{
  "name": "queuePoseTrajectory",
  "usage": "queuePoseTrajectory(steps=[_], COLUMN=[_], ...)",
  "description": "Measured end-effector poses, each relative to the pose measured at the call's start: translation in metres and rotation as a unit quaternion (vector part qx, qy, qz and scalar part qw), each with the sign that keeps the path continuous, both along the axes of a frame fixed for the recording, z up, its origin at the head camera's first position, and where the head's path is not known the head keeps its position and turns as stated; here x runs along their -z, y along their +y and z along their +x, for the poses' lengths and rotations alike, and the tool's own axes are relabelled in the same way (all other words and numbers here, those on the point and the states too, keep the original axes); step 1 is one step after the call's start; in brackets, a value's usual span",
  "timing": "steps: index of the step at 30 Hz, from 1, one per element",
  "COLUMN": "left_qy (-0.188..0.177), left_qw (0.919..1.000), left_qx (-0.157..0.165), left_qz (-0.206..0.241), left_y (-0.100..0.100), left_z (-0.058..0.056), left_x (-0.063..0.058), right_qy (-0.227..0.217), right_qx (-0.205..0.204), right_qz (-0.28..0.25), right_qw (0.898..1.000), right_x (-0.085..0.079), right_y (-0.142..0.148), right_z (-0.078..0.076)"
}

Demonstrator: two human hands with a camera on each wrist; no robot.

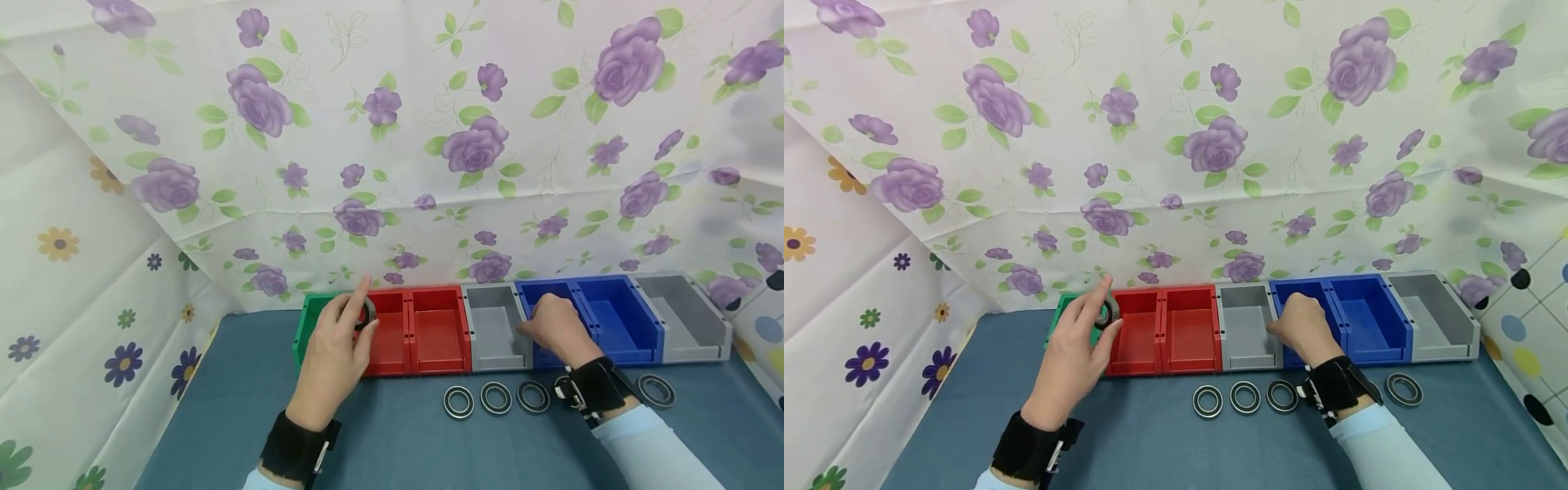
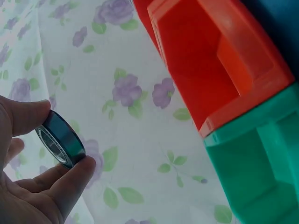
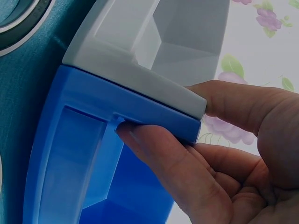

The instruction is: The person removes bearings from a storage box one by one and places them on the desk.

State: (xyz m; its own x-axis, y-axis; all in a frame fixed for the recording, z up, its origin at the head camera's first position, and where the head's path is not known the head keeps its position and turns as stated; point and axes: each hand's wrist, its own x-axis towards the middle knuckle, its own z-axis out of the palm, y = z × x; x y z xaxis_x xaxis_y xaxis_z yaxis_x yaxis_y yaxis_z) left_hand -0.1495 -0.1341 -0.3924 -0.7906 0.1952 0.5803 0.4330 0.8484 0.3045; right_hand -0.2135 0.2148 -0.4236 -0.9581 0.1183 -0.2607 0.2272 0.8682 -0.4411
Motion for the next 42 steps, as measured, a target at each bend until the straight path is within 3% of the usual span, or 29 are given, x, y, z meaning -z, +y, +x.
queuePoseTrajectory(steps=[11, 16, 20, 28, 42], left_qy=[-0.011, -0.039, -0.073, -0.155, -0.216], left_qw=[0.9993, 0.9981, 0.9962, 0.9849, 0.9697], left_qx=[0.029, 0.048, 0.043, 0.053, 0.078], left_qz=[0.018, 0.003, -0.016, -0.057, -0.084], left_y=[0.013, 0.021, 0.028, 0.037, 0.047], left_z=[0.012, 0.02, 0.028, 0.037, 0.043], left_x=[0.016, 0.033, 0.047, 0.069, 0.091], right_qy=[0.016, 0.012, 0.014, 0.01, 0.008], right_qx=[-0.014, -0.012, -0.012, -0.01, 0.0], right_qz=[0.006, 0.002, -0.003, -0.005, -0.012], right_qw=[1.0, 1.0, 1.0, 1.0, 1.0], right_x=[0.005, 0.005, 0.005, 0.005, 0.004], right_y=[0.003, 0.004, 0.003, 0.003, 0.003], right_z=[-0.001, -0.002, -0.002, -0.002, -0.001])
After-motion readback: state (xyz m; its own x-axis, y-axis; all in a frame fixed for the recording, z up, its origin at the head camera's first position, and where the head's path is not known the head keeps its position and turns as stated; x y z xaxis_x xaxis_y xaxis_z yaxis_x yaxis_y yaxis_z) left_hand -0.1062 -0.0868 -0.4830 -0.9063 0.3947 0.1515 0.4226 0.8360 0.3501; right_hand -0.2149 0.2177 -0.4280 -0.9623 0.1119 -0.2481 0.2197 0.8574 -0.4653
